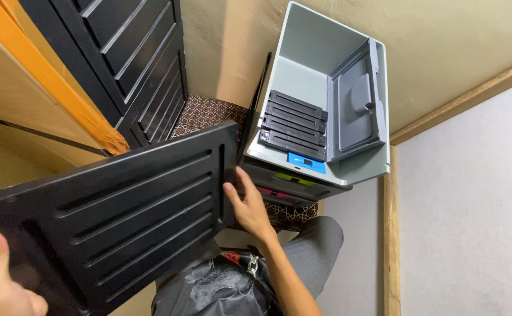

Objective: The person sits on the floor assembling a plastic drawer storage cabinet. They fit black side panels and frames together, snap a green handle piece onto a gray drawer front, attach black rails to the drawer sides, then slide the assembled drawer into the cabinet body and press the front panel into place.

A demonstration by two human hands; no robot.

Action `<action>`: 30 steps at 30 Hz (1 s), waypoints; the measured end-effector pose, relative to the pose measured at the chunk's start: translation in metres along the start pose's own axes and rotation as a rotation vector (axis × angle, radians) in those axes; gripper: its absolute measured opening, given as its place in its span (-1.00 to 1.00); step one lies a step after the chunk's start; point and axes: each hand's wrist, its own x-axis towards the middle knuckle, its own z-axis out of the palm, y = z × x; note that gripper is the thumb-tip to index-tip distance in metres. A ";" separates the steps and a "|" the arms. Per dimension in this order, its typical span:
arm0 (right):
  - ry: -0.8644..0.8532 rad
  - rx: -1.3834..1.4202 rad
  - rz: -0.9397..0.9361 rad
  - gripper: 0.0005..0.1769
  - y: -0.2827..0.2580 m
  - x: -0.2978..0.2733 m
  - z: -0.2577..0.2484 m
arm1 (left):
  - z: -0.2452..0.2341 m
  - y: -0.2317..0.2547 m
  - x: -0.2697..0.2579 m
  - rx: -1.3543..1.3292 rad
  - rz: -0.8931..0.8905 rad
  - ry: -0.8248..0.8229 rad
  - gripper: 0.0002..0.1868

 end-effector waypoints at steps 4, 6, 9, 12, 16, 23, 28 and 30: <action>0.056 0.340 -0.134 -0.48 0.000 -0.036 -0.020 | 0.004 -0.021 0.010 -0.308 0.298 -0.085 -0.60; 0.145 0.417 -0.170 -0.57 -0.003 -0.056 -0.032 | 0.014 -0.029 0.016 -0.474 0.433 -0.188 -0.65; 0.283 0.391 -0.195 -0.58 -0.010 -0.077 -0.059 | 0.034 -0.038 0.018 -0.667 0.534 -0.443 -0.72; 0.442 0.352 -0.188 -0.56 -0.017 -0.090 -0.090 | 0.055 -0.033 0.011 -0.646 0.547 -0.626 -0.79; 0.555 0.255 -0.148 -0.58 -0.023 -0.101 -0.126 | 0.093 -0.019 -0.013 -0.508 0.469 -0.710 -0.73; 0.631 0.314 -0.164 -0.55 -0.022 -0.112 -0.156 | 0.133 0.001 -0.052 -0.507 0.454 -0.834 -0.71; 0.652 0.321 -0.169 -0.56 -0.020 -0.114 -0.166 | 0.145 0.004 -0.062 -0.489 0.459 -0.863 -0.76; 0.663 0.308 -0.170 -0.57 -0.019 -0.113 -0.168 | 0.148 0.004 -0.065 -0.493 0.447 -0.886 -0.79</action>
